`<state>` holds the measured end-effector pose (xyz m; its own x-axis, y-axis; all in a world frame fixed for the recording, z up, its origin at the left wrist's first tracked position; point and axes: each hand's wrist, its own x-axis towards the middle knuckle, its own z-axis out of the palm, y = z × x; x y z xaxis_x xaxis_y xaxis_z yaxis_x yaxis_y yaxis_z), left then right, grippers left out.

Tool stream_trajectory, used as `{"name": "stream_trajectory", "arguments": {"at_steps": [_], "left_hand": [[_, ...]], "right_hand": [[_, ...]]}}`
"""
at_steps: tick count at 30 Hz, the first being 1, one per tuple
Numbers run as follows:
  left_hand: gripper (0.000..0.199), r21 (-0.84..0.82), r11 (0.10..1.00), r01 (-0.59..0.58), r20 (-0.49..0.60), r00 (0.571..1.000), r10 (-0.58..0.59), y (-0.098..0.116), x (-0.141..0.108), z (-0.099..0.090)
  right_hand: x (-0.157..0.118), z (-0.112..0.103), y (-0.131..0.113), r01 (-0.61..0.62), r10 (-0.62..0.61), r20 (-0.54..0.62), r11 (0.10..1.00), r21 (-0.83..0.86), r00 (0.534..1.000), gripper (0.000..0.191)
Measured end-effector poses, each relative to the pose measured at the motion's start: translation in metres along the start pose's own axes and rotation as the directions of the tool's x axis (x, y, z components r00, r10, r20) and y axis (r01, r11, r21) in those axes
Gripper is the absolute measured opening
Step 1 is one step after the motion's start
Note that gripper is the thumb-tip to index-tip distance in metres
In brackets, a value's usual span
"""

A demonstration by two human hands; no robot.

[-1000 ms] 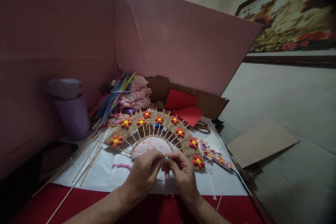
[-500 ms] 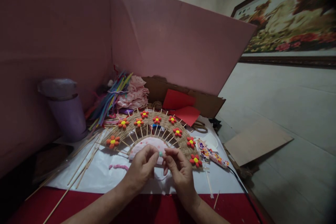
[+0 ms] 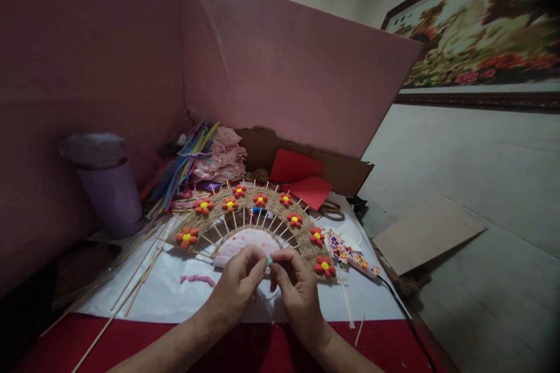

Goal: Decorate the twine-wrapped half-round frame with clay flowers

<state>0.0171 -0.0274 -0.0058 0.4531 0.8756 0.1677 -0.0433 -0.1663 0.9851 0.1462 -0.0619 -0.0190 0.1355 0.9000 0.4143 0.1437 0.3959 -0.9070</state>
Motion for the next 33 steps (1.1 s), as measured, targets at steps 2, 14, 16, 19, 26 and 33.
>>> {"name": "stream_trajectory", "arguments": {"at_steps": [2,14,16,19,26,33], "left_hand": [[0.026,0.025,0.999,-0.040,-0.010,0.999,0.040,0.001,-0.001,0.000],[0.021,0.212,0.969,-0.124,-0.001,0.992,0.127,0.001,-0.001,-0.002],[0.022,0.323,0.925,-0.200,0.031,0.979,0.201,0.000,-0.001,-0.004],[0.021,0.445,0.846,-0.294,0.106,0.955,0.276,-0.001,-0.001,-0.009],[0.014,0.527,0.793,-0.306,0.142,0.952,0.272,-0.004,0.002,-0.014],[0.023,0.244,0.964,-0.109,0.025,0.994,0.106,-0.003,0.004,-0.008]], "right_hand": [[0.000,0.000,0.001,-0.010,0.010,0.004,1.000,0.015,1.000,0.010],[-0.002,-0.002,0.005,-0.003,0.003,0.005,1.000,0.004,1.000,0.011],[-0.001,-0.002,0.005,0.002,-0.003,0.017,1.000,0.012,1.000,0.010],[-0.001,-0.002,0.006,0.004,-0.005,0.032,1.000,0.028,0.999,0.010],[0.000,0.000,0.005,-0.048,0.040,0.076,0.994,0.101,0.996,0.014],[0.001,-0.003,0.003,-0.011,0.007,0.035,0.995,0.095,0.999,0.012]]}}
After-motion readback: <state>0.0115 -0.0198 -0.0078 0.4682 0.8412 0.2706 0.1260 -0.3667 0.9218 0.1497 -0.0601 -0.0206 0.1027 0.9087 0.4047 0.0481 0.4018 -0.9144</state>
